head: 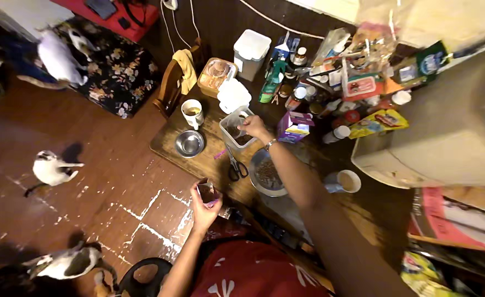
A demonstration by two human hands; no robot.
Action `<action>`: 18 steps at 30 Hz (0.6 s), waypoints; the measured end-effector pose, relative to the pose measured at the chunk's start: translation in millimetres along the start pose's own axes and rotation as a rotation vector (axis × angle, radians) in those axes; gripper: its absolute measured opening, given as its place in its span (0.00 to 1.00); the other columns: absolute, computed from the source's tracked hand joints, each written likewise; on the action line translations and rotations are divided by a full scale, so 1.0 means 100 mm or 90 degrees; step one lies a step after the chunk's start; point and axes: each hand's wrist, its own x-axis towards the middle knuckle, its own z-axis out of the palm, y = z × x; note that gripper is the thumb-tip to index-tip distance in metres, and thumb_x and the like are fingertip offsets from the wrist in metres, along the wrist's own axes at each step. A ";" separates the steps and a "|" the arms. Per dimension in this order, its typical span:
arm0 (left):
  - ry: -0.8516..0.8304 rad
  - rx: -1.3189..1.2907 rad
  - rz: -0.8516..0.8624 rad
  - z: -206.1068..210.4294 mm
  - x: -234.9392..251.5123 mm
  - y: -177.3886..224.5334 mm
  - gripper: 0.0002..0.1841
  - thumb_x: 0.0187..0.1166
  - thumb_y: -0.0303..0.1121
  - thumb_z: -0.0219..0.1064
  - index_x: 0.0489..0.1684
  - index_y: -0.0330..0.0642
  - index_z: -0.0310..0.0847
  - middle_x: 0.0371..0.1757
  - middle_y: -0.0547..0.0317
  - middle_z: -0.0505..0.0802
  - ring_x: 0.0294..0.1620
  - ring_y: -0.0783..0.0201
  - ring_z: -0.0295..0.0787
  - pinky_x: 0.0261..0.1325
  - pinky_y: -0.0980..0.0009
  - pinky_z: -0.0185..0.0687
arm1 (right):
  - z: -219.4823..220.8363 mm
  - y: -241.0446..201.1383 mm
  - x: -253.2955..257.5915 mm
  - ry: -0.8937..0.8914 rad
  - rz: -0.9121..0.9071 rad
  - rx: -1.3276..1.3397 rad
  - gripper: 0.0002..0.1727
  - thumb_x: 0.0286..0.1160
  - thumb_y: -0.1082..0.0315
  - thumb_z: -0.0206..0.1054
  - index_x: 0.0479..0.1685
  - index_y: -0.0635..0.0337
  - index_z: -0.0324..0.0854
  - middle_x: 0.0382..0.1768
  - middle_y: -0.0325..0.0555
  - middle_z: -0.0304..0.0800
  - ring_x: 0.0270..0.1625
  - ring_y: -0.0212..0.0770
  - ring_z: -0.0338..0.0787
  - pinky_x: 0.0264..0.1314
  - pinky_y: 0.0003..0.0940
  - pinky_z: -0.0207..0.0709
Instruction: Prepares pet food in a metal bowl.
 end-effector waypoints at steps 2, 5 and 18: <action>-0.002 -0.006 0.013 0.01 0.04 0.01 0.46 0.53 0.26 0.78 0.74 0.16 0.54 0.66 0.38 0.82 0.57 0.70 0.86 0.60 0.76 0.84 | -0.04 -0.01 -0.09 0.034 0.025 0.096 0.20 0.75 0.64 0.76 0.54 0.74 0.84 0.53 0.67 0.88 0.51 0.57 0.90 0.60 0.56 0.83; 0.003 -0.008 0.026 0.04 0.07 0.04 0.46 0.54 0.26 0.79 0.74 0.16 0.55 0.65 0.38 0.82 0.59 0.70 0.85 0.62 0.76 0.83 | -0.17 0.02 -0.30 0.063 0.037 0.237 0.21 0.77 0.65 0.75 0.58 0.74 0.81 0.56 0.63 0.88 0.50 0.49 0.92 0.57 0.46 0.88; -0.028 0.032 -0.021 0.09 0.06 0.04 0.46 0.55 0.29 0.79 0.75 0.17 0.55 0.62 0.41 0.83 0.57 0.72 0.86 0.63 0.76 0.83 | -0.41 1.06 -1.92 0.137 -0.092 -0.144 0.12 0.72 0.69 0.78 0.45 0.69 0.85 0.62 0.66 0.85 0.57 0.65 0.89 0.59 0.65 0.83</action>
